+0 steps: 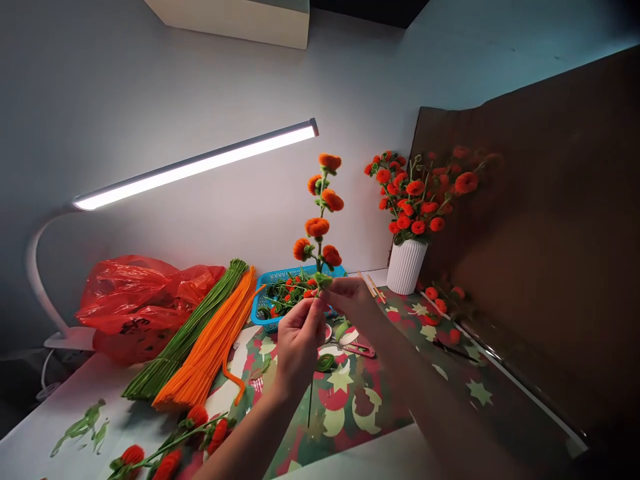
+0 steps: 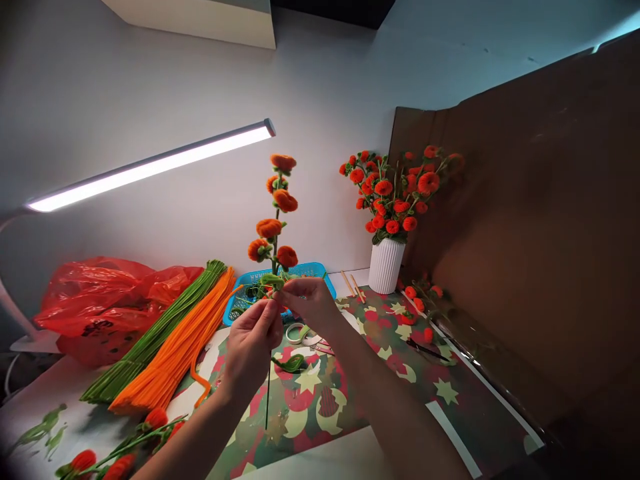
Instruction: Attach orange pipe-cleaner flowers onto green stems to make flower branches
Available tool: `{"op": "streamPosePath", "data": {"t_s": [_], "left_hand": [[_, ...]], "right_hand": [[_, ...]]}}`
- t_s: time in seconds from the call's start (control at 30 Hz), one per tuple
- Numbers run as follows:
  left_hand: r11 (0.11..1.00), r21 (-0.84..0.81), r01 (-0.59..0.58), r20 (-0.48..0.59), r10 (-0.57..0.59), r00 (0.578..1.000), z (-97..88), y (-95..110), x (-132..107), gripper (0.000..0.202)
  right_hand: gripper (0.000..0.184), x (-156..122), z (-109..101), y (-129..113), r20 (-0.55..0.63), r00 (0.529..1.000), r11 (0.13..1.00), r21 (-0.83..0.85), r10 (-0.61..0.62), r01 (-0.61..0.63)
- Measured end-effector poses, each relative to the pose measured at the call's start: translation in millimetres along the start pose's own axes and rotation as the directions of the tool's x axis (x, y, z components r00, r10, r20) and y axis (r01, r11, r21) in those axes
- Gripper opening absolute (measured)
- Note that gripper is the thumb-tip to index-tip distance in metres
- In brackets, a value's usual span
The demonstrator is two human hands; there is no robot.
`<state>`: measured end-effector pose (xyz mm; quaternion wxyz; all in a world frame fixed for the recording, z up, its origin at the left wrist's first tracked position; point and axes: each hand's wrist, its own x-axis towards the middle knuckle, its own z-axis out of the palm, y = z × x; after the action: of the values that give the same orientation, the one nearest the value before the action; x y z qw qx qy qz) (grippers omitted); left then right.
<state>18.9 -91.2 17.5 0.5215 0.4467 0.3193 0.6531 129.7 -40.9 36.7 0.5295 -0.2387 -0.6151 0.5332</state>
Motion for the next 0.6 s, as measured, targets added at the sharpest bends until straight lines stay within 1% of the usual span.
{"op": "streamPosePath", "data": {"t_s": [0.03, 0.07, 0.1, 0.13, 0.17, 0.2, 0.3, 0.43, 0.5, 0.53, 0.57, 0.6], "left_hand": [[0.991, -0.088, 0.097, 0.069, -0.091, 0.993, -1.3, 1.6, 0.5, 0.034], [0.962, -0.172, 0.212, 0.156, -0.186, 0.970, -2.6, 3.4, 1.2, 0.035], [0.915, -0.241, 0.322, 0.244, -0.264, 0.933, -4.0, 4.9, 1.9, 0.035], [0.863, -0.296, 0.409, 0.319, -0.315, 0.894, -5.3, 6.0, 2.5, 0.034], [0.816, -0.339, 0.467, 0.372, -0.340, 0.864, -6.4, 6.5, 3.0, 0.032], [0.780, -0.375, 0.501, 0.406, -0.348, 0.845, -7.2, 6.4, 3.3, 0.031], [0.725, -0.432, 0.537, 0.452, -0.341, 0.824, -7.8, 4.7, 3.2, 0.029], [0.721, -0.443, 0.532, 0.476, -0.313, 0.822, -5.7, 5.5, 1.9, 0.028], [0.749, -0.398, 0.530, 0.480, -0.323, 0.816, -4.3, 7.1, 1.4, 0.029], [0.780, -0.347, 0.521, 0.469, -0.337, 0.817, -3.6, 7.7, 1.1, 0.031], [0.827, -0.280, 0.488, 0.434, -0.345, 0.832, -3.0, 7.8, 0.8, 0.033], [0.883, -0.199, 0.425, 0.370, -0.333, 0.867, -2.5, 7.5, 0.3, 0.034]], "right_hand": [[0.029, -0.8, -0.5, -0.6, 0.033, 0.999, 1.000, 0.016, 0.003, -0.004], [0.029, -1.4, -1.3, -0.7, 0.078, 0.997, 0.999, 0.046, 0.016, -0.020], [0.030, -1.8, -2.4, -0.3, 0.123, 0.992, 0.995, 0.086, 0.034, -0.045], [0.031, -1.9, -3.4, 0.4, 0.158, 0.986, 0.990, 0.123, 0.056, -0.076], [0.031, -1.9, -4.1, 1.3, 0.179, 0.981, 0.983, 0.149, 0.077, -0.105], [0.032, -1.7, -4.6, 2.2, 0.183, 0.979, 0.979, 0.163, 0.093, -0.124], [0.029, -1.3, -4.0, 3.5, 0.124, 0.988, 0.982, 0.149, 0.095, -0.113], [0.027, -2.4, -1.0, 1.1, 0.067, 0.994, 0.986, 0.143, 0.081, -0.090], [0.026, -3.2, -0.5, -1.1, 0.051, 0.996, 0.988, 0.131, 0.075, -0.081], [0.025, -3.3, -0.7, -2.3, 0.037, 0.997, 0.990, 0.124, 0.066, -0.070], [0.025, -3.4, -1.1, -3.4, 0.017, 0.998, 0.992, 0.112, 0.052, -0.054], [0.024, -3.3, -1.4, -4.5, -0.009, 0.999, 0.995, 0.091, 0.034, -0.033]]}}
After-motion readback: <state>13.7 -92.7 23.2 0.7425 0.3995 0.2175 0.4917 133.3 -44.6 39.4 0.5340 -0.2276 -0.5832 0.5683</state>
